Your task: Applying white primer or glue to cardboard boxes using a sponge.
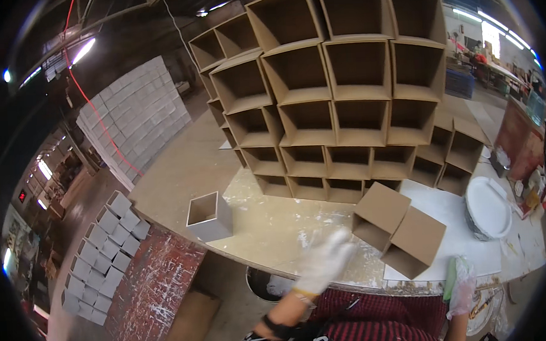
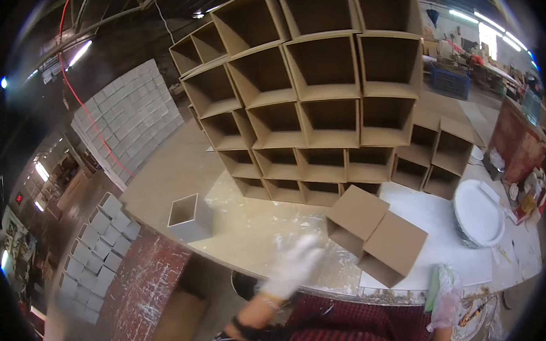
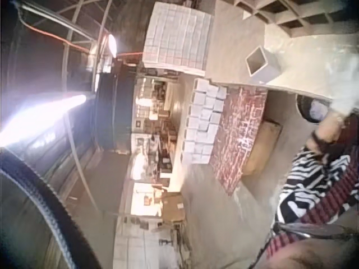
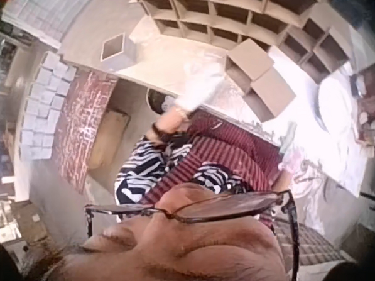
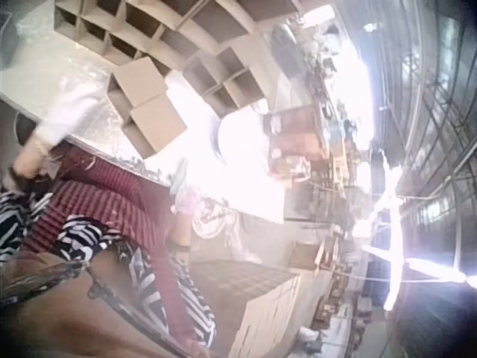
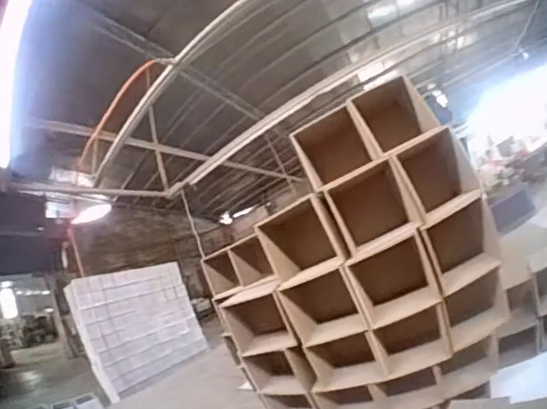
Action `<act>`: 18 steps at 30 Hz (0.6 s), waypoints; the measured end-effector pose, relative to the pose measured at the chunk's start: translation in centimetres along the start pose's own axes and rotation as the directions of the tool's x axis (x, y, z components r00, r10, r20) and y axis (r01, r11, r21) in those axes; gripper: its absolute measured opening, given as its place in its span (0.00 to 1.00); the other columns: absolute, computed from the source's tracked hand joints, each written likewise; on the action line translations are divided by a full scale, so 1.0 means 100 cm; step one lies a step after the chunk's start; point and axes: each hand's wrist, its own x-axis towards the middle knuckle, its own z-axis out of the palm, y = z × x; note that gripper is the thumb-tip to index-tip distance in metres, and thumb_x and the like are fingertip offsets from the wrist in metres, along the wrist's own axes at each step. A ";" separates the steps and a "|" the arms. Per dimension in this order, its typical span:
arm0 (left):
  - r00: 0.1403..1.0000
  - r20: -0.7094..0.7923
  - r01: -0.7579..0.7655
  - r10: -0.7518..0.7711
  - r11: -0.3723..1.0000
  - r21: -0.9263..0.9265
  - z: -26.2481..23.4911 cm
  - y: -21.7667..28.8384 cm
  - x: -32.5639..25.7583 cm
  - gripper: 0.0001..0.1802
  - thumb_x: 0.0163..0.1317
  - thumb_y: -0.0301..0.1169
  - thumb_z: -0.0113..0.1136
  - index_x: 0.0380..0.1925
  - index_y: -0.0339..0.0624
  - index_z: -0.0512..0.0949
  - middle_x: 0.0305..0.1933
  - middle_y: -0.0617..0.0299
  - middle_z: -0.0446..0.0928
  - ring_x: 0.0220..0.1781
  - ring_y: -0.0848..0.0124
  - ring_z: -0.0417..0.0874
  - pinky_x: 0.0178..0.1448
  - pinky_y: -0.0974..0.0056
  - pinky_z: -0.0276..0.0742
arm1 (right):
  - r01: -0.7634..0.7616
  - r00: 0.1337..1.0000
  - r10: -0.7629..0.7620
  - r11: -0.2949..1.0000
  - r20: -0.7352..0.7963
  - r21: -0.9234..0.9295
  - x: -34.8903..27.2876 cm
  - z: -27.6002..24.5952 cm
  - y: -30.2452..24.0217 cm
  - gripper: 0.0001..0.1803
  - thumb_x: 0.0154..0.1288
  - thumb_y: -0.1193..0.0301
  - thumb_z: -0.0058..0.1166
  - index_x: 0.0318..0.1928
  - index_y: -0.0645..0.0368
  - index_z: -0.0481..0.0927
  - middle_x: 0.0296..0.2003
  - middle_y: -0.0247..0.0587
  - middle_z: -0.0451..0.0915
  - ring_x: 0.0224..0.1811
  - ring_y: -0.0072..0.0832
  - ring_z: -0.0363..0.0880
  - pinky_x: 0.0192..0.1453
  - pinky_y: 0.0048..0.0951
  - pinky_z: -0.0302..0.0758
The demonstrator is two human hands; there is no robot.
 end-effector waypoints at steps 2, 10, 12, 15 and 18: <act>0.942 -0.285 0.222 -0.176 0.965 0.138 -0.057 -0.050 -0.013 0.32 0.71 0.54 0.61 0.69 0.52 0.74 0.62 0.43 0.81 0.57 0.43 0.85 0.61 0.46 0.81 | -0.157 0.987 0.160 0.921 0.020 0.358 -0.002 0.009 0.021 0.22 0.77 0.69 0.52 0.66 0.62 0.76 0.63 0.47 0.78 0.65 0.38 0.77 0.72 0.36 0.72; 0.914 -0.381 0.383 -0.138 0.602 0.701 -0.229 -0.178 -0.039 0.46 0.57 0.39 0.72 0.76 0.42 0.64 0.76 0.49 0.68 0.82 0.51 0.61 0.86 0.44 0.48 | -0.431 0.854 0.491 0.488 0.170 0.759 0.001 0.014 0.004 0.22 0.80 0.72 0.44 0.69 0.65 0.72 0.65 0.47 0.76 0.69 0.37 0.73 0.76 0.35 0.67; 0.912 -0.403 0.340 -0.074 0.687 0.642 -0.236 -0.205 -0.041 0.43 0.61 0.40 0.71 0.75 0.40 0.66 0.76 0.51 0.69 0.82 0.55 0.62 0.85 0.44 0.51 | -0.340 0.917 0.385 0.631 0.098 0.698 0.008 0.000 -0.024 0.22 0.81 0.70 0.46 0.69 0.65 0.71 0.64 0.45 0.76 0.67 0.33 0.75 0.73 0.32 0.69; 0.673 -0.653 -0.055 -0.348 0.856 -0.513 -0.247 -0.256 -0.043 0.35 0.71 0.44 0.63 0.71 0.35 0.70 0.75 0.55 0.72 0.80 0.63 0.66 0.83 0.53 0.57 | -0.327 0.929 0.361 0.686 0.086 0.650 0.022 -0.015 -0.051 0.23 0.82 0.67 0.49 0.69 0.64 0.70 0.63 0.43 0.77 0.64 0.29 0.77 0.70 0.30 0.72; 0.552 -0.642 -0.243 -0.533 0.633 -0.735 -0.228 -0.294 -0.040 0.29 0.79 0.50 0.53 0.65 0.38 0.76 0.56 0.63 0.77 0.58 0.71 0.77 0.66 0.63 0.72 | -0.682 0.626 0.671 0.224 0.397 0.696 0.037 -0.019 -0.051 0.25 0.80 0.65 0.51 0.71 0.62 0.70 0.65 0.41 0.76 0.66 0.30 0.75 0.72 0.33 0.70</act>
